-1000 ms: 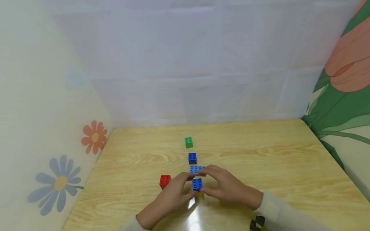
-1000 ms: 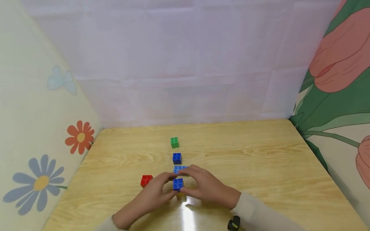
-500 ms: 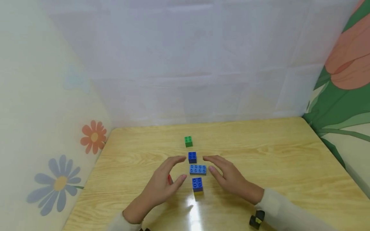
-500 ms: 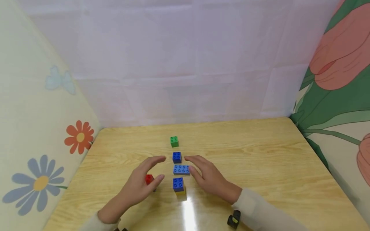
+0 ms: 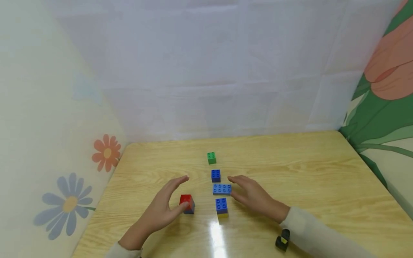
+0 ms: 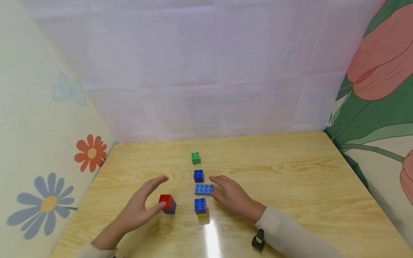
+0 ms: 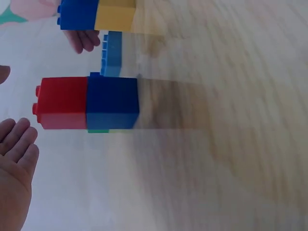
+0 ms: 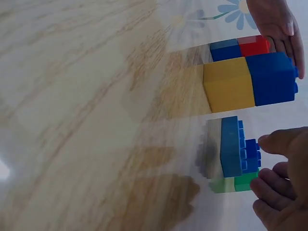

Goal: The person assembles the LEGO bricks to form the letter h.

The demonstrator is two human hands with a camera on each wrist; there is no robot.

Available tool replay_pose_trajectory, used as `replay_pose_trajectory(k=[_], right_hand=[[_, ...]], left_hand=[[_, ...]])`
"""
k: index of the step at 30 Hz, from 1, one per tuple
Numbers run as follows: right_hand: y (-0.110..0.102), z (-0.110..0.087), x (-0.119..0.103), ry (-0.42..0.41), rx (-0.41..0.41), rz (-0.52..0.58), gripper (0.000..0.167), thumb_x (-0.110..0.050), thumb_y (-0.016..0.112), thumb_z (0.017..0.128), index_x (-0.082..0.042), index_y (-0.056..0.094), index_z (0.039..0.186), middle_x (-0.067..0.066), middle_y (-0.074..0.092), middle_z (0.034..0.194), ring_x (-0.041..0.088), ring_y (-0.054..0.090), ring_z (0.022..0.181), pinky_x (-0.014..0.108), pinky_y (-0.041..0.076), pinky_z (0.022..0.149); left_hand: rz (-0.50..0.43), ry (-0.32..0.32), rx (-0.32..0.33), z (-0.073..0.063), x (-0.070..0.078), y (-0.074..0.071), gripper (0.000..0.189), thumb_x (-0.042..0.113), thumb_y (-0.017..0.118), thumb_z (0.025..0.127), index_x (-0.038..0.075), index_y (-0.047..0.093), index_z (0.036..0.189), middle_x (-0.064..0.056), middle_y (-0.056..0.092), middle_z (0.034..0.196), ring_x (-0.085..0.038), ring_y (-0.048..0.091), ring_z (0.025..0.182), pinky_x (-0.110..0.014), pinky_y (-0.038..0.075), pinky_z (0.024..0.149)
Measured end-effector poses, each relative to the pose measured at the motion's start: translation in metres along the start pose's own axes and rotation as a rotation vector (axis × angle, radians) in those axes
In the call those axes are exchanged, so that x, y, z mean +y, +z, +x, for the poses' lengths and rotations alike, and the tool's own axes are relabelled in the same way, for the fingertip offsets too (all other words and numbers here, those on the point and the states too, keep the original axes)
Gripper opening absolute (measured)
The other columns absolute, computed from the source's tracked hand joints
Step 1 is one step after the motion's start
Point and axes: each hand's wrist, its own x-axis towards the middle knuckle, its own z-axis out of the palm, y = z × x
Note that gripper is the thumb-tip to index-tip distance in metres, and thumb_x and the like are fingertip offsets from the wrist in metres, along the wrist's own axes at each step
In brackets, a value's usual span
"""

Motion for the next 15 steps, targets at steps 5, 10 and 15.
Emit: replay_pose_trajectory(k=[5, 10, 15], right_hand=[[0.007, 0.004, 0.003, 0.021, -0.024, -0.038, 0.049, -0.018, 0.069, 0.092, -0.006, 0.054, 0.137, 0.006, 0.059, 0.131, 0.022, 0.055, 0.121, 0.039, 0.047, 0.102], [0.012, 0.005, 0.005, 0.078, -0.037, -0.05, 0.048, -0.02, 0.068, 0.093, -0.008, 0.054, 0.137, 0.005, 0.059, 0.13, 0.02, 0.055, 0.121, 0.037, 0.047, 0.103], [0.017, 0.005, 0.007, 0.087, -0.036, -0.048, 0.048, -0.019, 0.069, 0.091, -0.008, 0.055, 0.136, 0.005, 0.06, 0.127, 0.019, 0.056, 0.118, 0.037, 0.048, 0.101]], left_hand=[[-0.026, -0.1, -0.104, -0.006, -0.008, 0.0, 0.072, 0.038, 0.073, 0.088, 0.025, 0.036, 0.148, 0.005, 0.043, 0.146, -0.025, 0.041, 0.135, -0.054, 0.04, 0.105], [-0.062, -0.181, -0.193, -0.008, -0.012, 0.0, 0.07, 0.03, 0.074, 0.088, 0.014, 0.039, 0.146, 0.002, 0.045, 0.144, -0.027, 0.042, 0.134, -0.051, 0.04, 0.106], [-0.108, -0.197, -0.196, -0.011, -0.014, 0.0, 0.058, 0.016, 0.074, 0.087, 0.01, 0.047, 0.139, -0.002, 0.053, 0.137, -0.028, 0.048, 0.13, -0.047, 0.042, 0.105]])
